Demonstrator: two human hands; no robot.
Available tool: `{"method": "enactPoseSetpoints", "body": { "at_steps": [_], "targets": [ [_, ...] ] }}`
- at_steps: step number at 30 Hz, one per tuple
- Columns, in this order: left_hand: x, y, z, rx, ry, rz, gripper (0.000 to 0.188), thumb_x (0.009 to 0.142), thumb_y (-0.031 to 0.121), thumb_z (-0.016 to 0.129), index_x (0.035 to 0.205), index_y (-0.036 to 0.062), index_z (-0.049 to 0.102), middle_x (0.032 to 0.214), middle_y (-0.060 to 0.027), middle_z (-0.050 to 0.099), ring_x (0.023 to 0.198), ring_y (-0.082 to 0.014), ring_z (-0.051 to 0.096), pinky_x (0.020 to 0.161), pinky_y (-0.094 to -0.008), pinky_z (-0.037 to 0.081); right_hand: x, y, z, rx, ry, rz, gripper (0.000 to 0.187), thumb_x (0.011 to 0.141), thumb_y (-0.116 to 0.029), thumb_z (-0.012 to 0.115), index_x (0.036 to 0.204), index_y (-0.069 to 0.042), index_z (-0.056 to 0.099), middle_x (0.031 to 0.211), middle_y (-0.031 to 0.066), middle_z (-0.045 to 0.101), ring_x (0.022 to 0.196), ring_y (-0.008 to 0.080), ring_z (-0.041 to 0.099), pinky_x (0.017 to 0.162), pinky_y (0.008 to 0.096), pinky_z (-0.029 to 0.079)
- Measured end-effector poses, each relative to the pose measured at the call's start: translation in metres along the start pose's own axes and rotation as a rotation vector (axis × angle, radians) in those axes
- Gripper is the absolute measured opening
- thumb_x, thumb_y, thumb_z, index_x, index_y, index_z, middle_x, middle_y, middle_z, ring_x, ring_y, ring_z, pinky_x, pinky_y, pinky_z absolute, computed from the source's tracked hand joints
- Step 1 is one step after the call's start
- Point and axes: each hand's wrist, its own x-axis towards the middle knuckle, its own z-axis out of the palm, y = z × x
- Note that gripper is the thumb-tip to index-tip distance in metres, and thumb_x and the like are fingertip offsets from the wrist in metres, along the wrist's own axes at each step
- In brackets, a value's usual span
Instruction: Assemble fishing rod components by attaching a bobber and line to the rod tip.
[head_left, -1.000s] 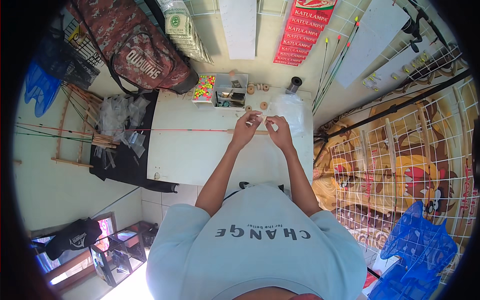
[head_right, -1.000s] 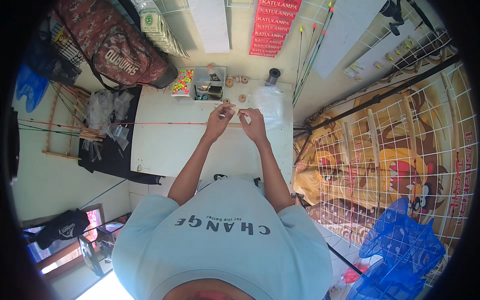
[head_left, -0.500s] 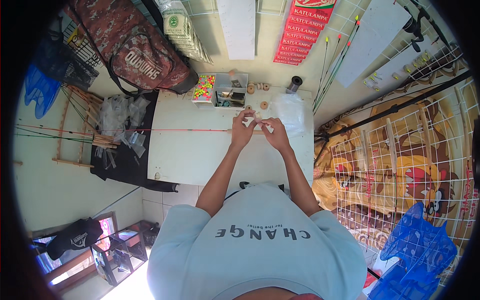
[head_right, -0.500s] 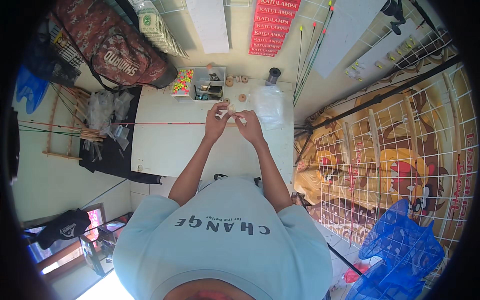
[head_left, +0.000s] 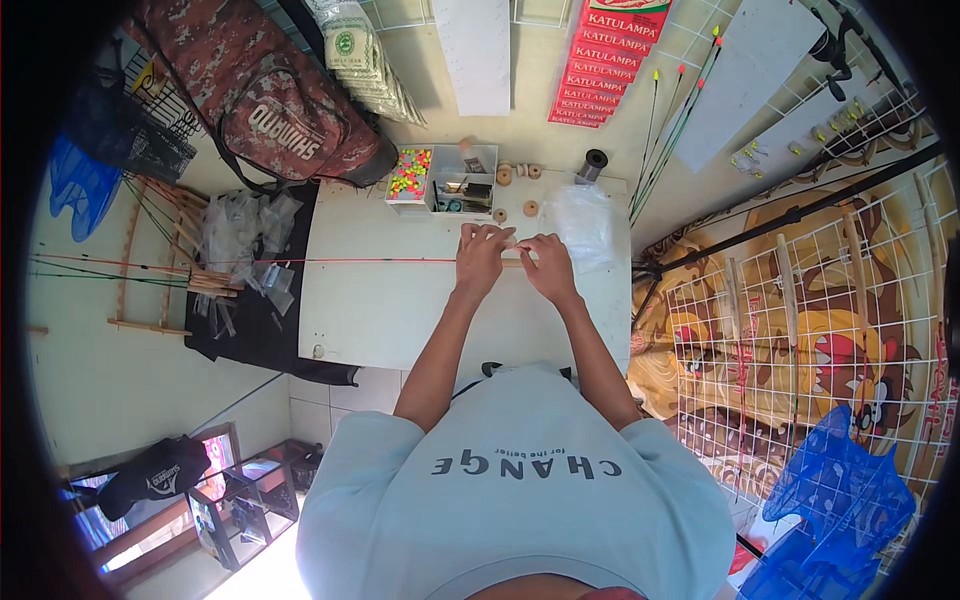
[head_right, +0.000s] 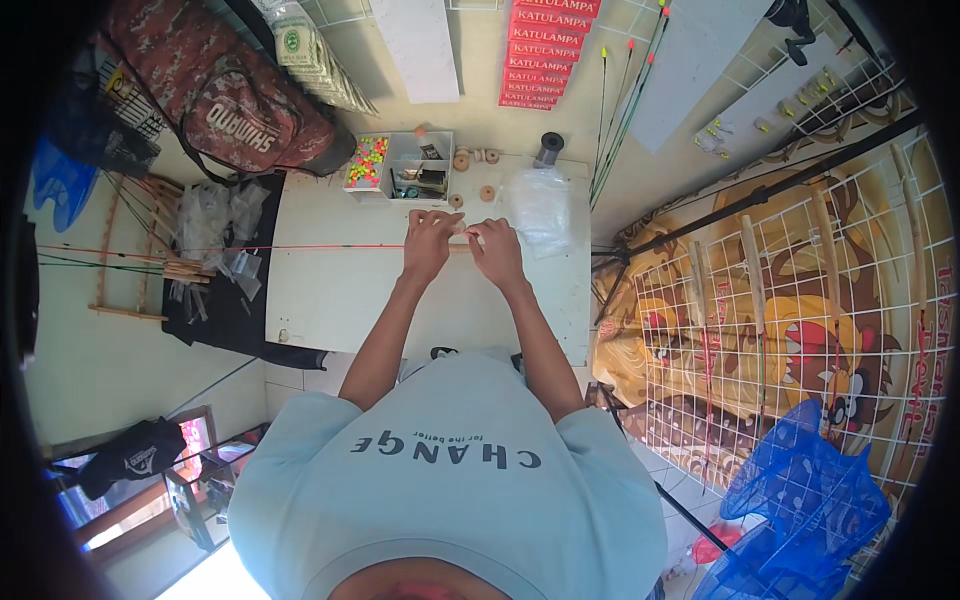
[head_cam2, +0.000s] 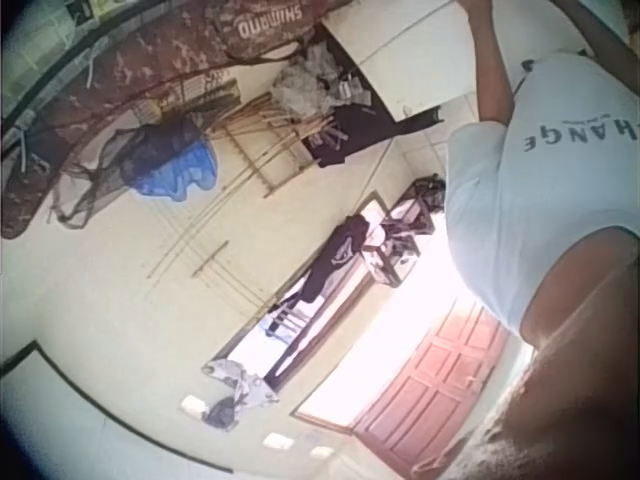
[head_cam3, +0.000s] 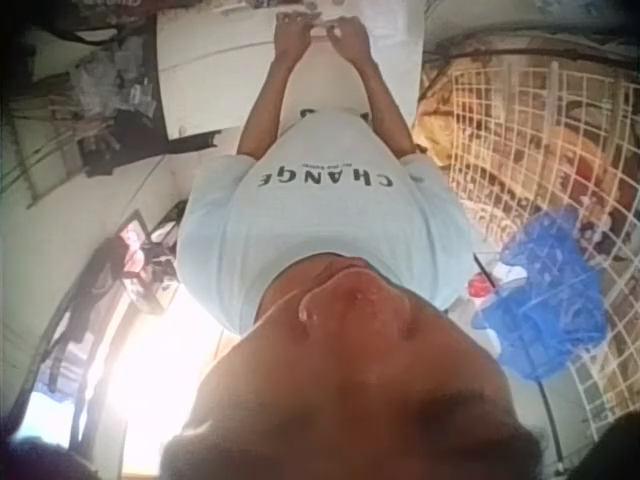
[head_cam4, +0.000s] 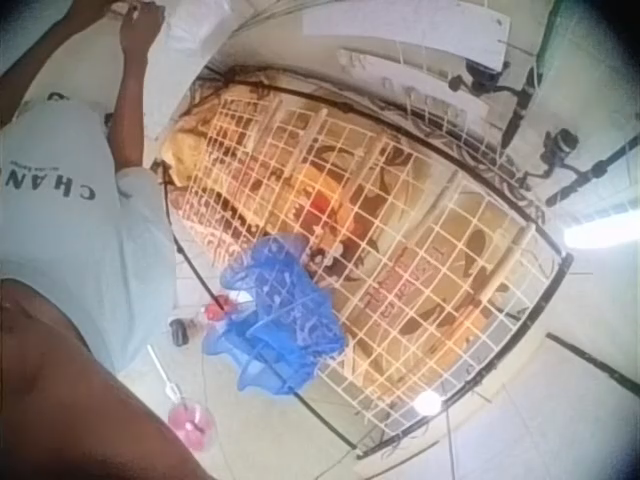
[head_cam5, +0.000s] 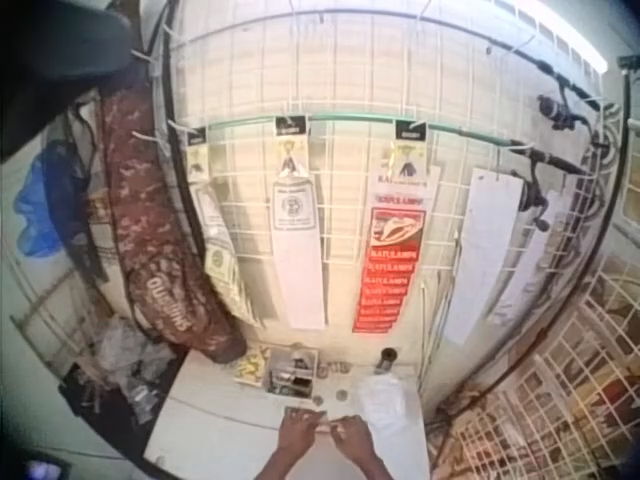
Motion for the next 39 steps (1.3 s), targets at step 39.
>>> {"method": "enactPoseSetpoints", "body": {
  "at_steps": [39],
  "targets": [
    [0.0,-0.004,0.021,-0.749,-0.069,-0.299,0.027,0.088,0.022,0.064,0.114,0.016,0.061,0.088,-0.0097,0.069,0.086,-0.0173,0.064,0.081,-0.0335,0.047,-0.008,0.021,0.021,0.44,0.004,0.371,0.019,0.086,-0.014,0.064,0.099,-0.001,0.066,0.086,0.0063,0.068,0.078,0.013,0.062,0.067,0.0268,0.048]
  ]
}}
